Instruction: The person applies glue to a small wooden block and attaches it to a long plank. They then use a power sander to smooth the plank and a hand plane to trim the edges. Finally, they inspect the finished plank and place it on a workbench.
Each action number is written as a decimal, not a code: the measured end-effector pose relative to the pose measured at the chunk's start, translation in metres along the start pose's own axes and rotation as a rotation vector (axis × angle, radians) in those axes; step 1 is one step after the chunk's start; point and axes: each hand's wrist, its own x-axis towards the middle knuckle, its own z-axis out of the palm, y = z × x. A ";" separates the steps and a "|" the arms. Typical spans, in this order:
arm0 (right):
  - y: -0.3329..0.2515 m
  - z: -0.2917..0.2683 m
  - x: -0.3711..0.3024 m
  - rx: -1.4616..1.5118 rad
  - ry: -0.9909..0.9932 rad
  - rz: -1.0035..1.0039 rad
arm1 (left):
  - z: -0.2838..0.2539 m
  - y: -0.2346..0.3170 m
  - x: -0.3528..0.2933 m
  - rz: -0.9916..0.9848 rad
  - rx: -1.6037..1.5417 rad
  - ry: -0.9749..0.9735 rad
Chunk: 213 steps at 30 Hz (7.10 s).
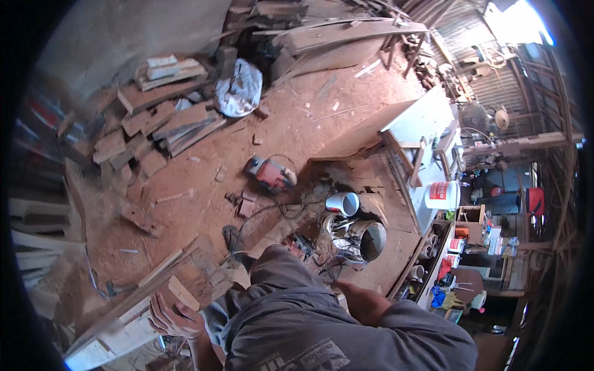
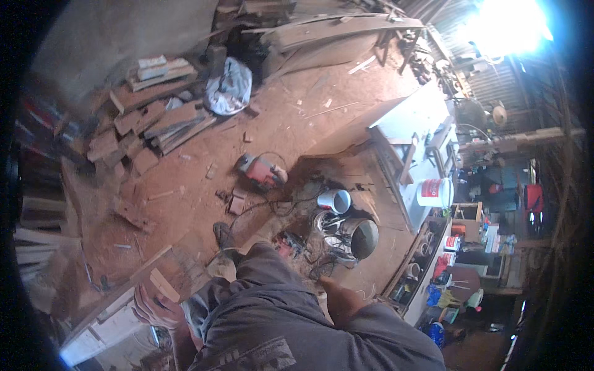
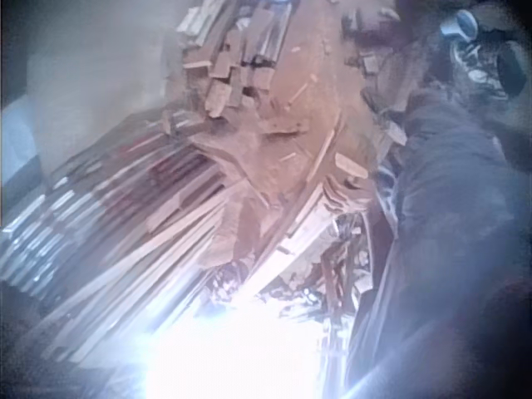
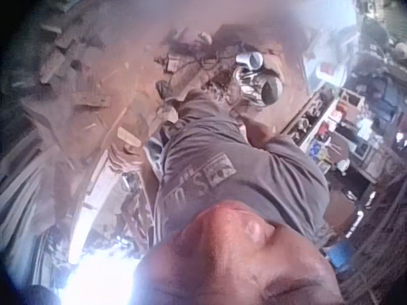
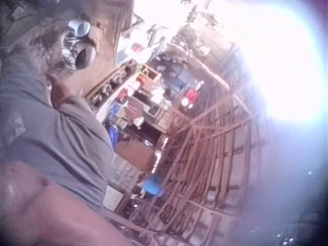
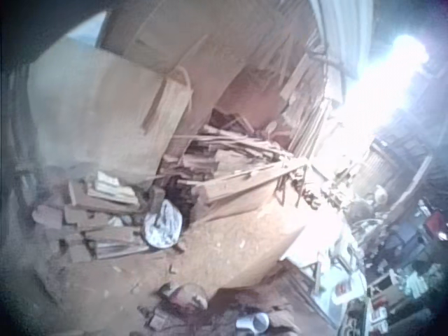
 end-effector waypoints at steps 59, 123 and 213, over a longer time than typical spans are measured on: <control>-0.540 -0.112 -0.363 -0.734 -0.290 -1.787 | 0.033 -0.021 -0.058 -0.058 -0.214 0.274; -0.575 0.010 -0.649 -2.162 0.110 -1.545 | 0.044 -0.027 -0.063 -0.125 -0.386 0.454; -0.690 0.120 -0.578 0.238 -0.957 -1.605 | -0.045 -0.407 -0.138 -1.128 -0.447 0.229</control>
